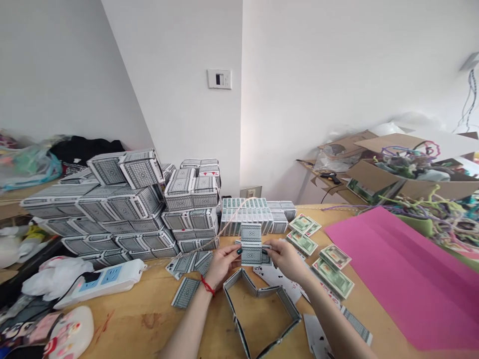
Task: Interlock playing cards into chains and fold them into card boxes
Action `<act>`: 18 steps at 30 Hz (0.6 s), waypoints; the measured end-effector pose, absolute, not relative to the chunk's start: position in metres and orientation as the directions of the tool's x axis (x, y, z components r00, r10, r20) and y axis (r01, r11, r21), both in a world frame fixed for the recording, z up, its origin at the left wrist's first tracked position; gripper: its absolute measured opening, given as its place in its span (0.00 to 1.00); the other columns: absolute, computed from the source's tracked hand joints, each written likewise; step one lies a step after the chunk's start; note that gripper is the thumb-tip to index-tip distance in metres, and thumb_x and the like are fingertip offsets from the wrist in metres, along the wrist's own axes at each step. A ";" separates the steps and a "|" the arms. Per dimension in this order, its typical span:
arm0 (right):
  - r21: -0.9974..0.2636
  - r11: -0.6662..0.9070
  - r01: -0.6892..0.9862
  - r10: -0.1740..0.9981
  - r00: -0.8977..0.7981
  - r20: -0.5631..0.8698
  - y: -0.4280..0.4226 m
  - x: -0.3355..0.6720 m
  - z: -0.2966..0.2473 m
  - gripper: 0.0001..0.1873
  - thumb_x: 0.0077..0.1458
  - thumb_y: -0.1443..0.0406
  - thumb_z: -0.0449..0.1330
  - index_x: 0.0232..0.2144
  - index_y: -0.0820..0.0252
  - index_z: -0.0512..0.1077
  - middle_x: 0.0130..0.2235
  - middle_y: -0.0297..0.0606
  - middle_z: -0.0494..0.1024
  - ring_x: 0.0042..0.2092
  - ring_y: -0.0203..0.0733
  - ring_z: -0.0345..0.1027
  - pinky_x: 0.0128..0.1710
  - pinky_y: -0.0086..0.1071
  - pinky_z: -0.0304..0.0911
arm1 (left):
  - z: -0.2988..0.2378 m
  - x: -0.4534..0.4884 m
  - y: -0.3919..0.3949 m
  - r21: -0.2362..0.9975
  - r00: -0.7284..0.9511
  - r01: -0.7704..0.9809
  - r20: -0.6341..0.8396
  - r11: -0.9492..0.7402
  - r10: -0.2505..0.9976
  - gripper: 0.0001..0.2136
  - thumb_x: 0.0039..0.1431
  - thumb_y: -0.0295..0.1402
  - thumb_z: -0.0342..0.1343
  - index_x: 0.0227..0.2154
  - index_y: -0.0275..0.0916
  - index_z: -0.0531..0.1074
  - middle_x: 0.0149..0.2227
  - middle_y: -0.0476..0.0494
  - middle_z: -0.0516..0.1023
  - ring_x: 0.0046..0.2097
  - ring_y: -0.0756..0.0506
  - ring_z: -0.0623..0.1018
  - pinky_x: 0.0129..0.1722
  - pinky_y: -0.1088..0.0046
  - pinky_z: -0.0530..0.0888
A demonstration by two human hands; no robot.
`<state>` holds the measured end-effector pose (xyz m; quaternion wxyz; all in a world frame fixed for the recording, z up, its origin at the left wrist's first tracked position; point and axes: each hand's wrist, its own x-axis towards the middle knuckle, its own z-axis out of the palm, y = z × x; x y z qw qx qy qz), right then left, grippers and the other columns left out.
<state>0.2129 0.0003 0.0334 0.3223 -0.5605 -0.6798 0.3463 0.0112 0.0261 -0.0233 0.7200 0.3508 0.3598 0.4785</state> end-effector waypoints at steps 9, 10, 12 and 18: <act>-0.839 0.155 0.522 0.984 -0.161 0.082 0.003 0.208 0.021 0.11 0.49 0.67 0.50 0.31 0.61 0.72 0.22 0.33 0.71 0.21 0.35 0.61 0.22 0.27 0.54 | -0.020 0.009 0.025 0.884 0.262 -0.348 -0.227 0.311 0.938 0.15 0.41 0.33 0.65 0.34 0.33 0.76 0.29 0.41 0.80 0.30 0.45 0.78 0.27 0.73 0.73; -0.842 0.154 0.518 0.984 -0.154 0.085 0.003 0.207 0.020 0.11 0.49 0.66 0.50 0.31 0.61 0.72 0.22 0.33 0.71 0.21 0.35 0.61 0.22 0.27 0.55 | -0.020 0.009 0.025 0.891 0.256 -0.338 -0.223 0.303 0.940 0.15 0.41 0.34 0.64 0.34 0.33 0.75 0.30 0.41 0.80 0.31 0.45 0.78 0.27 0.73 0.74; -0.856 0.148 0.496 0.985 -0.151 0.083 0.003 0.205 0.019 0.11 0.49 0.66 0.50 0.31 0.61 0.72 0.20 0.32 0.70 0.20 0.35 0.61 0.21 0.27 0.55 | -0.020 0.009 0.026 0.904 0.267 -0.317 -0.205 0.286 0.942 0.16 0.42 0.36 0.63 0.34 0.34 0.75 0.31 0.42 0.80 0.33 0.44 0.78 0.29 0.70 0.75; -0.974 0.086 0.210 0.981 -0.190 0.046 0.008 0.207 0.010 0.19 0.54 0.56 0.48 0.39 0.62 0.71 0.20 0.33 0.71 0.22 0.38 0.67 0.24 0.31 0.63 | -0.018 0.009 0.028 0.911 0.303 -0.326 -0.151 0.251 0.941 0.14 0.42 0.40 0.62 0.31 0.36 0.72 0.31 0.45 0.78 0.32 0.43 0.78 0.31 0.67 0.75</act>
